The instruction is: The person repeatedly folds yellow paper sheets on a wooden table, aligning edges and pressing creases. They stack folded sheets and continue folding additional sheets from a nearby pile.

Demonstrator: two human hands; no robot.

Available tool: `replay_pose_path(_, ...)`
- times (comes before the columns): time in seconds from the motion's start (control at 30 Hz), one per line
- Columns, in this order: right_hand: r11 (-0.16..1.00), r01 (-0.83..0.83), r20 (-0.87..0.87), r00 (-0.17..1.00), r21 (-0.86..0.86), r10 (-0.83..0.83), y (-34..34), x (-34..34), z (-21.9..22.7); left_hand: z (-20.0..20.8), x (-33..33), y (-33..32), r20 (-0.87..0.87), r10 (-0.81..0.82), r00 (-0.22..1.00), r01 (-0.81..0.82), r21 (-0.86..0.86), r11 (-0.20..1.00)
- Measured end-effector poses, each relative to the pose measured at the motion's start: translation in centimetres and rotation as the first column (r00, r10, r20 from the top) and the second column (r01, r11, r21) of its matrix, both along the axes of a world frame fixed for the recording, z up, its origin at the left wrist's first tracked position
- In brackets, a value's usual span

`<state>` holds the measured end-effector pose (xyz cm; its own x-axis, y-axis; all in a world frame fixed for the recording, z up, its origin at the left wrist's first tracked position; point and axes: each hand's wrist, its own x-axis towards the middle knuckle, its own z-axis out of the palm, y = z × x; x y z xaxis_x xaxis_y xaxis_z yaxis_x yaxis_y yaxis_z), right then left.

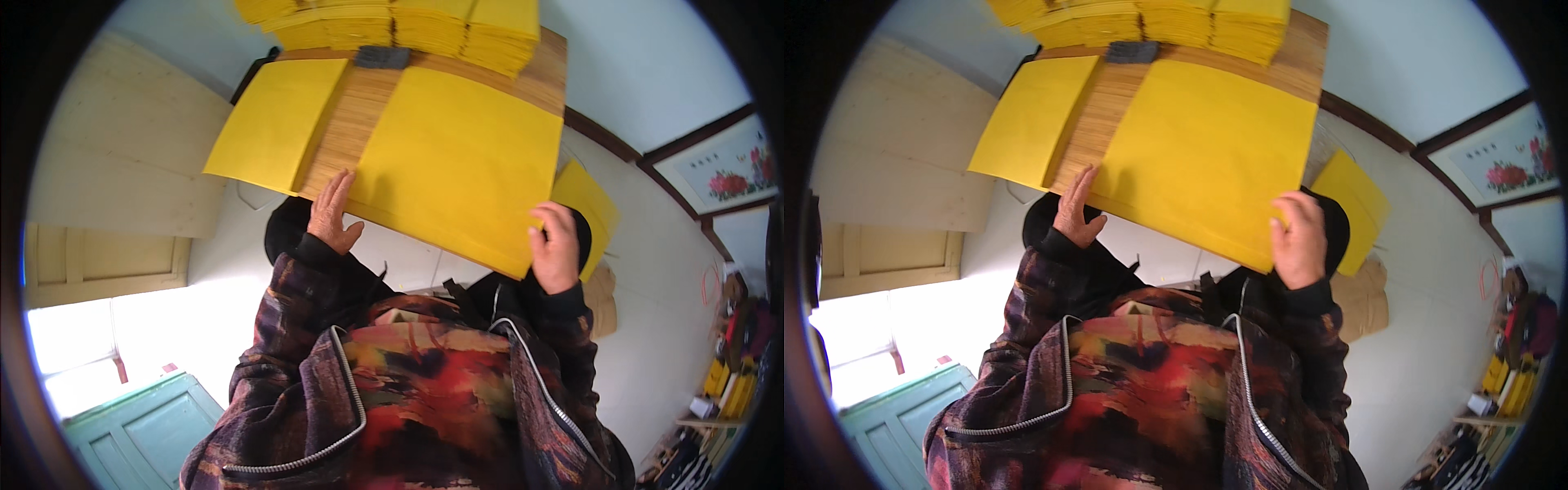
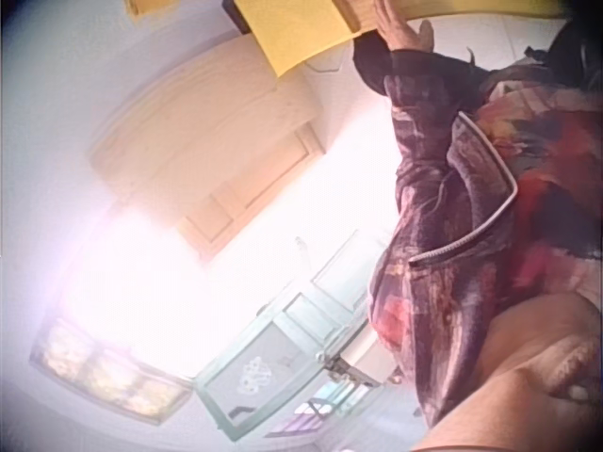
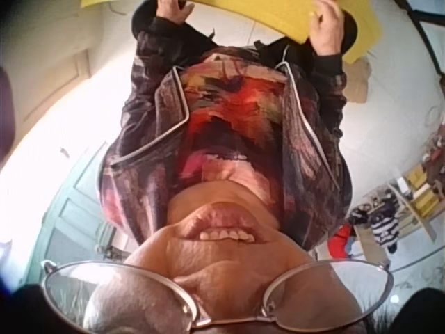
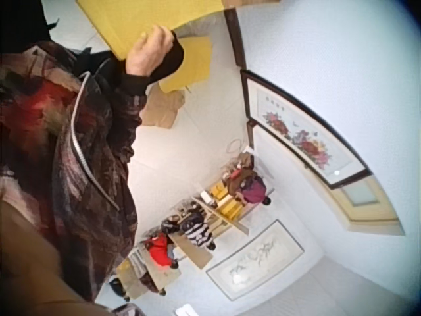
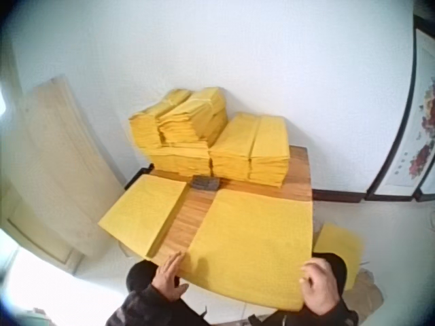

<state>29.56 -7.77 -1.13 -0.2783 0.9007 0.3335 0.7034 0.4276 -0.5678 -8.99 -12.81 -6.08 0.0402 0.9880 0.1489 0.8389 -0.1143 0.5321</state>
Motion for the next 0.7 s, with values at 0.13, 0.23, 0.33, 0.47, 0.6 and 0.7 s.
replay_pose_path(0.13,0.828,0.142,-0.512,0.725,-0.542,-0.46,1.3,2.0,-2.4,-0.9,-1.4,0.6,0.587,0.083,0.805,-0.037,-0.089,0.995)
replay_pose_path(0.23,0.835,-0.007,-0.656,0.622,-0.55,-0.427,0.7,2.0,-4.6,-1.4,-1.1,1.8,0.71,0.083,0.699,-0.042,-0.075,0.996)
replay_pose_path(0.33,0.866,-0.184,-0.746,0.608,-0.466,-0.272,0.4,1.2,-6.0,-1.4,-0.5,2.7,0.646,0.178,0.743,-0.104,-0.151,0.983)
replay_pose_path(0.47,0.857,-0.035,-0.658,0.658,-0.514,-0.367,0.2,0.0,-5.9,-1.1,0.0,3.3,0.596,0.221,0.772,-0.14,-0.179,0.974)
replay_pose_path(0.6,0.851,-0.167,-0.75,0.576,-0.497,-0.325,0.0,-0.6,-4.7,-1.4,0.6,3.2,0.557,0.199,0.806,-0.178,-0.092,0.98)
replay_pose_path(0.7,0.858,-0.117,-0.694,0.646,-0.501,-0.317,-0.2,-1.0,-4.2,-1.8,0.6,3.2,0.521,0.194,0.831,-0.182,-0.074,0.981)
